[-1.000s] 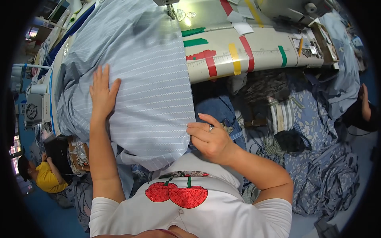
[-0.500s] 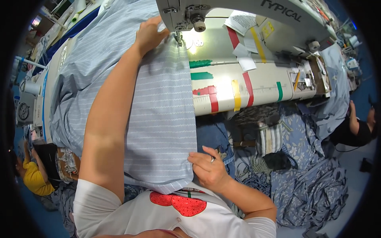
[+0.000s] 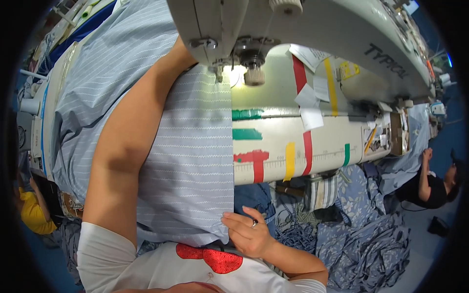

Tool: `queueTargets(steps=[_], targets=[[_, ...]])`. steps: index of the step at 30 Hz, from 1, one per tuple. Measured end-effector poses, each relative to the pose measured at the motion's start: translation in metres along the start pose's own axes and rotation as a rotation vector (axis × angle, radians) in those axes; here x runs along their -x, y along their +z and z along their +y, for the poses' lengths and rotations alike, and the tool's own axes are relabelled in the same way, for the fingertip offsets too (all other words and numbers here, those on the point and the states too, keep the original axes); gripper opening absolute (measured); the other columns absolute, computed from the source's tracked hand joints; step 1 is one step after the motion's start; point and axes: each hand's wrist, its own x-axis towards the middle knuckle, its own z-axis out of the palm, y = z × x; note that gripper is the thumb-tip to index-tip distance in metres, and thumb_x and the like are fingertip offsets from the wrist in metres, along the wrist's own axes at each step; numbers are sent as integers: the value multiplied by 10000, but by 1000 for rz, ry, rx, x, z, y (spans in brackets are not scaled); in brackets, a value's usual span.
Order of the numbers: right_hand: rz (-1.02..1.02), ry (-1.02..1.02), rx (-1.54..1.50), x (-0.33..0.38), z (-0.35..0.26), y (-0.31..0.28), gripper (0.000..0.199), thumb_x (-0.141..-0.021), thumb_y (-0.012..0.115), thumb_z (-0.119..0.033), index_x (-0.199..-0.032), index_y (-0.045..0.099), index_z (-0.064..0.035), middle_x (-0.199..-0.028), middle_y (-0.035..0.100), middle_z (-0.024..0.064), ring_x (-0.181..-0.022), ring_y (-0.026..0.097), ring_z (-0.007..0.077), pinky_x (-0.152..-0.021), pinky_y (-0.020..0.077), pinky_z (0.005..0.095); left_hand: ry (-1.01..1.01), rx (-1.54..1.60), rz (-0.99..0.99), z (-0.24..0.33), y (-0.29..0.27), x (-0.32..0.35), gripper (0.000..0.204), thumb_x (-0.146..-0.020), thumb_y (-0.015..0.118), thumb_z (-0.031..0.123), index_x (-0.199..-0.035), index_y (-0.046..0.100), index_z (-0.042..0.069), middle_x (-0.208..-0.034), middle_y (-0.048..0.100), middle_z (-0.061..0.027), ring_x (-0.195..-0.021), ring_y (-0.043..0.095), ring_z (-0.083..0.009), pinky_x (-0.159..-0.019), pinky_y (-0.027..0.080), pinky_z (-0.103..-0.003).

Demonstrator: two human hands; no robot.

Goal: Sewing fabric pieces together using an industrial sewing machine in a factory workshop.

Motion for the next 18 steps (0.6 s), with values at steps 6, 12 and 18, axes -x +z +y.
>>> queueTargets(steps=[6, 12, 18], targets=[[-9, -59, 51, -48, 22, -23, 64, -652, 609, -51, -715, 600, -48, -992, 680, 83, -978, 666, 222, -1021, 311, 425, -145, -262, -142, -33, -3, -49, 268, -847, 482, 230, -945, 641, 39, -946, 655, -204, -896, 609, -395, -780, 484, -459], [-17, -116, 84, -105, 50, -40, 69, -661, 600, -21, -726, 613, -40, -1000, 670, 90, -956, 669, 219, -1000, 341, 428, -205, -261, -148, -78, 4, -95, 286, -875, 477, 274, -976, 652, 72, -979, 669, -162, -935, 609, -363, -810, 477, -439], [-12, -11, 59, -123, 82, -33, 136, -647, 600, 14, -775, 625, -22, -1009, 655, 96, -976, 659, 230, -991, 359, 444, -265, -294, -126, -129, 5, -131, 277, -890, 504, 311, -973, 661, 98, -957, 677, -130, -925, 613, -345, -807, 474, -428]])
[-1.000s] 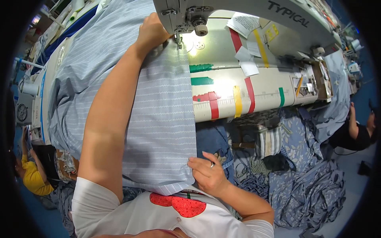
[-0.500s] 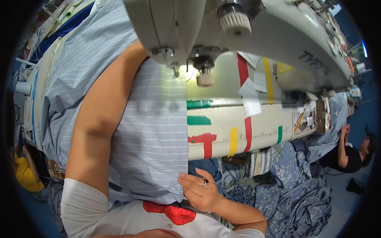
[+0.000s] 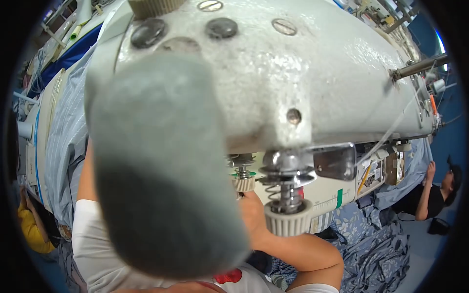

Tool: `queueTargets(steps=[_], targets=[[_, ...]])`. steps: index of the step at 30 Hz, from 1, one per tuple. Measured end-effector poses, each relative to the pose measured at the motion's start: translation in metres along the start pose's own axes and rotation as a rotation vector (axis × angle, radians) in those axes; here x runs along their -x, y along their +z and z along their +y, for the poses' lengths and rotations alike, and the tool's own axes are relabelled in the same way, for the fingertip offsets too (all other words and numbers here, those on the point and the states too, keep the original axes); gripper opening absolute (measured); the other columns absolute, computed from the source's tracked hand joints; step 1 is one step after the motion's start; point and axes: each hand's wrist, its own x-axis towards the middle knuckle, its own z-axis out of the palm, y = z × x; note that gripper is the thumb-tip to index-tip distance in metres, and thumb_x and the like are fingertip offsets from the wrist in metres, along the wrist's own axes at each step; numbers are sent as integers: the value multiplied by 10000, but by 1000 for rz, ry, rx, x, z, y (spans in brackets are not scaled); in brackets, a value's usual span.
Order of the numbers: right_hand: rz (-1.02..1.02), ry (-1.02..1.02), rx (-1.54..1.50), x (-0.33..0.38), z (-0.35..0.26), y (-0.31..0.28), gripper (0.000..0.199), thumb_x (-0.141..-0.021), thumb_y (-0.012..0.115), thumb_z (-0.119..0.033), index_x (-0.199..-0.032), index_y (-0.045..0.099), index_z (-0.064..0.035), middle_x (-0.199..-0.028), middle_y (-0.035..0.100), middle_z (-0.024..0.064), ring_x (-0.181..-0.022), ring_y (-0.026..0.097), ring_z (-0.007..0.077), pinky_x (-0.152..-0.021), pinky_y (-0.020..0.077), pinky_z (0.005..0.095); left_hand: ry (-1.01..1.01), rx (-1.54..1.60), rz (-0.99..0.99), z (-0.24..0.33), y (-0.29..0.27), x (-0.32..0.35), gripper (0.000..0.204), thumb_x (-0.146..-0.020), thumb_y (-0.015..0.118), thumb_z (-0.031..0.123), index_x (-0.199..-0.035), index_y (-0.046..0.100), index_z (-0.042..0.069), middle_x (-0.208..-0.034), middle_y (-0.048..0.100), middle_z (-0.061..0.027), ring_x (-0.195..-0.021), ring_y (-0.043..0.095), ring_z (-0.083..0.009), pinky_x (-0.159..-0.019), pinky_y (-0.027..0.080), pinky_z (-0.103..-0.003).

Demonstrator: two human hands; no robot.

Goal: Sewing fabric pieces together using an industrial sewing machine in a factory workshop.

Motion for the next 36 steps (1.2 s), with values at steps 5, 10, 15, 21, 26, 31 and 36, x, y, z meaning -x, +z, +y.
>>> queueTargets(steps=[5, 10, 15, 21, 26, 31, 36], targets=[[40, 7, 92, -13, -17, -10, 184, -660, 600, 39, -833, 631, -14, -1007, 650, 104, -984, 646, 242, -990, 367, 449, -59, 90, -28, -2, -10, 18, 358, -895, 525, 339, -1136, 618, 90, -1069, 649, -171, -1037, 587, -348, -911, 444, -418], [231, 120, 84, 34, -63, 1, 181, -716, 610, 37, -887, 643, -16, -1008, 652, 110, -936, 640, 249, -939, 414, 444, 90, 44, -217, 17, -70, 148, 706, -888, 562, 359, -1394, 306, -62, -1403, 388, -257, -1321, 368, -350, -1112, 278, -378], [111, 229, -230, 102, -104, 50, 177, -763, 674, -23, -937, 645, -11, -975, 651, 122, -893, 631, 250, -869, 459, 408, -204, -279, -81, 76, -185, 387, 732, -790, 703, 257, -1363, 365, -47, -1392, 382, -258, -1298, 360, -385, -1085, 281, -440], [26, 822, -1176, 113, -120, 123, 321, -839, 695, -90, -1120, 562, -12, -1032, 610, 50, -918, 579, 133, -859, 464, 269, -540, -475, 217, 79, -197, 532, 507, -848, 643, 243, -1238, 469, -31, -1309, 463, -216, -1202, 428, -388, -999, 340, -440], [-139, 943, -1293, 75, -148, 152, 282, -862, 678, -178, -1092, 582, -47, -958, 624, 29, -906, 565, 110, -785, 456, 258, -475, -404, 390, 57, -185, 532, 227, -906, 572, 202, -980, 563, -13, -1041, 596, -189, -961, 553, -371, -824, 417, -435], [-139, 1148, -1378, 87, -149, 154, 287, -864, 676, -239, -1085, 593, -76, -924, 621, 3, -839, 550, 99, -736, 445, 263, -537, -162, 777, 12, -205, 496, 303, -971, 474, 222, -823, 516, -39, -742, 566, -204, -685, 538, -369, -640, 427, -406], [306, 748, -1075, 84, -143, -15, 374, -834, 672, -233, -1117, 604, 0, -984, 654, 66, -825, 630, 151, -732, 508, 308, -304, -387, 923, -43, -321, 408, 415, -973, 481, 357, -862, 648, -6, -800, 657, -195, -735, 639, -316, -654, 471, -403]])
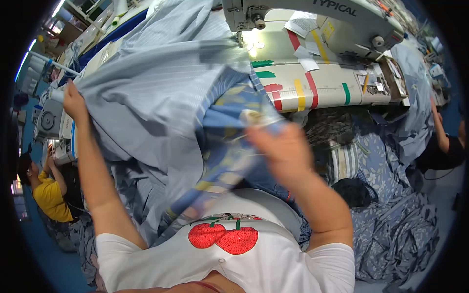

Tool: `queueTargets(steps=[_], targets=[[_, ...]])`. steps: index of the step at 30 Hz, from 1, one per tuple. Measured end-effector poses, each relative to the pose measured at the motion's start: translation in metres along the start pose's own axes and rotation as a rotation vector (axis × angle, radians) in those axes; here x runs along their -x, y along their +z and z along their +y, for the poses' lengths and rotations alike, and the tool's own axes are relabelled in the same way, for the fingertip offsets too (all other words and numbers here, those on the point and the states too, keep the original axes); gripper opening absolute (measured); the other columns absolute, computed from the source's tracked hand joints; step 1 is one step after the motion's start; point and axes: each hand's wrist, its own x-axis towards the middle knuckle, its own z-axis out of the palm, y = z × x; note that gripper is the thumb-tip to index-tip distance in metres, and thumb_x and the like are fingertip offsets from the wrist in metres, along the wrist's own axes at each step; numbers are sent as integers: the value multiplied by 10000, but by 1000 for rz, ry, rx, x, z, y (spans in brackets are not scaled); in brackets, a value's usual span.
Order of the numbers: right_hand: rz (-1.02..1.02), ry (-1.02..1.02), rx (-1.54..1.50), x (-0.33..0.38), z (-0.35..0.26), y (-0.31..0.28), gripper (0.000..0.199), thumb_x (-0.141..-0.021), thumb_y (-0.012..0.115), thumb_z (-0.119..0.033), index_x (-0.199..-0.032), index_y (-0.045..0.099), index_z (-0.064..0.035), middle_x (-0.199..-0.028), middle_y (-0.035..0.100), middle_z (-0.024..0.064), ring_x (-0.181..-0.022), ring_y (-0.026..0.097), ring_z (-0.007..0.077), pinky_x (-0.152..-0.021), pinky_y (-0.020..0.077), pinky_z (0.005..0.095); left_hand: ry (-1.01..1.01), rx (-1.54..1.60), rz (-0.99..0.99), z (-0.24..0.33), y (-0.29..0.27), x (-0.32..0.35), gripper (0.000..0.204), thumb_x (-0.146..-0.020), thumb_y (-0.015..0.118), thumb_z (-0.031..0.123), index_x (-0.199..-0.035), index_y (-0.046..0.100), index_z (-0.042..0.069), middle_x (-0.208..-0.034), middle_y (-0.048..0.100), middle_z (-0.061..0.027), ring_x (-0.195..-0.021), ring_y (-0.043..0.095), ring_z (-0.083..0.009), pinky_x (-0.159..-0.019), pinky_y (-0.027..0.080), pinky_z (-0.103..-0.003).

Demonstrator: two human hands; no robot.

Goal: Sewing fabric pieces together using an industrial sewing machine in a factory workshop.

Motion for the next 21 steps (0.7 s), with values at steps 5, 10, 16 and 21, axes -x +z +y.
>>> queueTargets(steps=[5, 10, 16, 21], targets=[[74, -66, 2, 24, -2, -73, 289, -844, 660, -205, -1029, 659, 16, -908, 693, 81, -786, 652, 122, -710, 524, 268, 256, -188, -109, 35, 26, -111, 371, -965, 488, 382, -860, 654, 67, -816, 654, -176, -748, 632, -360, -643, 479, -434], [-436, 250, 382, 19, 142, -7, 249, -856, 672, -240, -845, 665, 8, -680, 604, 5, -661, 487, 58, -601, 433, 272, 303, -384, -295, -35, 87, -87, 234, -938, 522, 321, -928, 604, 102, -854, 637, -175, -805, 604, -407, -687, 473, -501], [118, -118, 197, -31, 182, 12, 220, -804, 709, -177, -900, 628, 4, -733, 656, 73, -626, 568, 140, -618, 470, 335, 475, -2, -431, 108, 46, 37, 305, -850, 592, 163, -1105, 539, 4, -1126, 533, -192, -1063, 508, -361, -926, 402, -424], [247, 37, 153, -65, 148, 6, 186, -803, 676, -120, -936, 623, -1, -765, 680, 93, -742, 650, 191, -699, 498, 344, 285, 516, -1245, 214, -78, 175, 454, -680, 720, 99, -1086, 537, 11, -1026, 513, -121, -987, 511, -274, -860, 419, -376]])
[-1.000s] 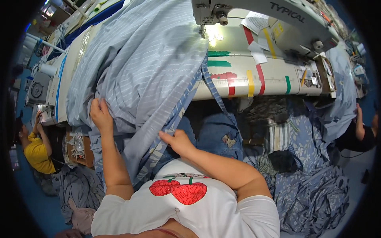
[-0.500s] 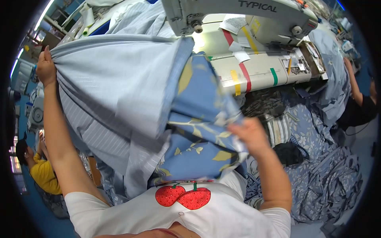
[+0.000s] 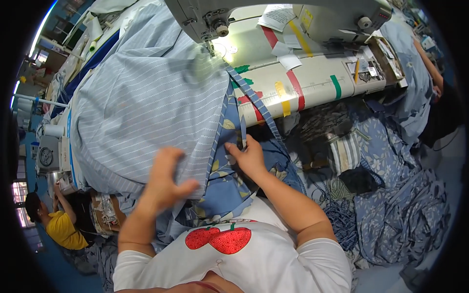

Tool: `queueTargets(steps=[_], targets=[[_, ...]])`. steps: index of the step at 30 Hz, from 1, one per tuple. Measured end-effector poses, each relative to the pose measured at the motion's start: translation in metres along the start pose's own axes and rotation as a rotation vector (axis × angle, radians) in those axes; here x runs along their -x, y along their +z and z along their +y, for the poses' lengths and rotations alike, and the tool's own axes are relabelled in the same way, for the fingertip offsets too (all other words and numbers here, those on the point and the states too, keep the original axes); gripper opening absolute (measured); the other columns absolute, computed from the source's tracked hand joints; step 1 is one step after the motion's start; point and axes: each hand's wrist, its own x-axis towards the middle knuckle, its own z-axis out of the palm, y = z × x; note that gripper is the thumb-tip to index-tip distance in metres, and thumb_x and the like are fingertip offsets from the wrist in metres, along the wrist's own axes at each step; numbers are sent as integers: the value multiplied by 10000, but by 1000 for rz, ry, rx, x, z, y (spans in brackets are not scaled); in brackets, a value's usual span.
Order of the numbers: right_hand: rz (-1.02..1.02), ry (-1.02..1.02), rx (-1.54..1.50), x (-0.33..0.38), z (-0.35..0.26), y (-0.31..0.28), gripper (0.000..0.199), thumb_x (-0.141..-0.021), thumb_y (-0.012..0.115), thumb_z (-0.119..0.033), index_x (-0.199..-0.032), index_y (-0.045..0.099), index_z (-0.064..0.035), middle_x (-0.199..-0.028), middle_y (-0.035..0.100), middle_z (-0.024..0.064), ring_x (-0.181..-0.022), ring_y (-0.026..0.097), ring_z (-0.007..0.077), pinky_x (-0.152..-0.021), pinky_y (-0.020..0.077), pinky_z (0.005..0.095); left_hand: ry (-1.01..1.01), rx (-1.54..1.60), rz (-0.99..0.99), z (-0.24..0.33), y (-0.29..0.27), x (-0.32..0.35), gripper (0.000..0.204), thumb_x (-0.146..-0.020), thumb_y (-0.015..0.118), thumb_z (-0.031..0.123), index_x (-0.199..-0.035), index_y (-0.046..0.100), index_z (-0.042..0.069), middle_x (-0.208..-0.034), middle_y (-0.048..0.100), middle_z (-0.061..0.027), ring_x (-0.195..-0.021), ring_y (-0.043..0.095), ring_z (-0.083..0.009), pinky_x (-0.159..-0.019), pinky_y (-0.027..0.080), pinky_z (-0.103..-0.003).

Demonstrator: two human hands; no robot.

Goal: Sewing fabric pieces together using an industrial sewing machine in a factory workshop.

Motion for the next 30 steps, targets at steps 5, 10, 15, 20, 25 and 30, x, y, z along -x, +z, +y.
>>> queueTargets(steps=[5, 10, 15, 20, 25, 30], targets=[[-43, -9, 79, 15, 16, -18, 132, -813, 637, -42, -926, 636, 24, -749, 662, 20, -711, 596, 116, -661, 475, 279, -582, 507, -310, -11, 15, 23, 326, -847, 661, 233, -1046, 585, -13, -1066, 565, -162, -1016, 529, -355, -911, 405, -430], [-306, 73, 226, 55, 24, -51, 165, -774, 555, 26, -899, 662, 34, -760, 678, 34, -717, 587, 96, -655, 467, 269, -288, 601, 101, -55, -120, 7, 736, -618, 818, 352, -1208, 540, 11, -1102, 623, -82, -965, 606, -144, -807, 489, -295], [-634, 505, -15, 70, -2, -47, 185, -775, 587, 33, -938, 675, 28, -808, 685, 14, -743, 585, 91, -680, 467, 264, -252, -1034, 608, -98, -135, -62, 439, -730, 602, -4, -1164, 566, 49, -1154, 580, -165, -1047, 561, -349, -864, 467, -381], [-755, 254, -170, 86, -1, -47, 207, -779, 625, 39, -980, 671, 22, -848, 669, -11, -778, 573, 69, -716, 466, 236, -305, -244, 390, -73, -38, -52, 438, -774, 639, 91, -1202, 554, 60, -1190, 551, -191, -1120, 500, -390, -938, 411, -418], [-861, 252, -45, 98, 1, -40, 215, -796, 654, 3, -1011, 658, 14, -876, 682, 22, -802, 600, 93, -736, 479, 245, -414, -374, 288, -64, -16, -26, 333, -783, 638, 97, -1104, 583, 28, -1049, 586, -196, -996, 529, -412, -866, 416, -449], [-850, -168, 70, 102, -16, -24, 209, -782, 674, -29, -990, 673, -21, -868, 694, 64, -795, 641, 154, -741, 492, 264, 40, 109, 136, 69, 47, -3, 304, -656, 697, 50, -932, 594, -25, -894, 586, -172, -861, 577, -354, -769, 475, -404]])
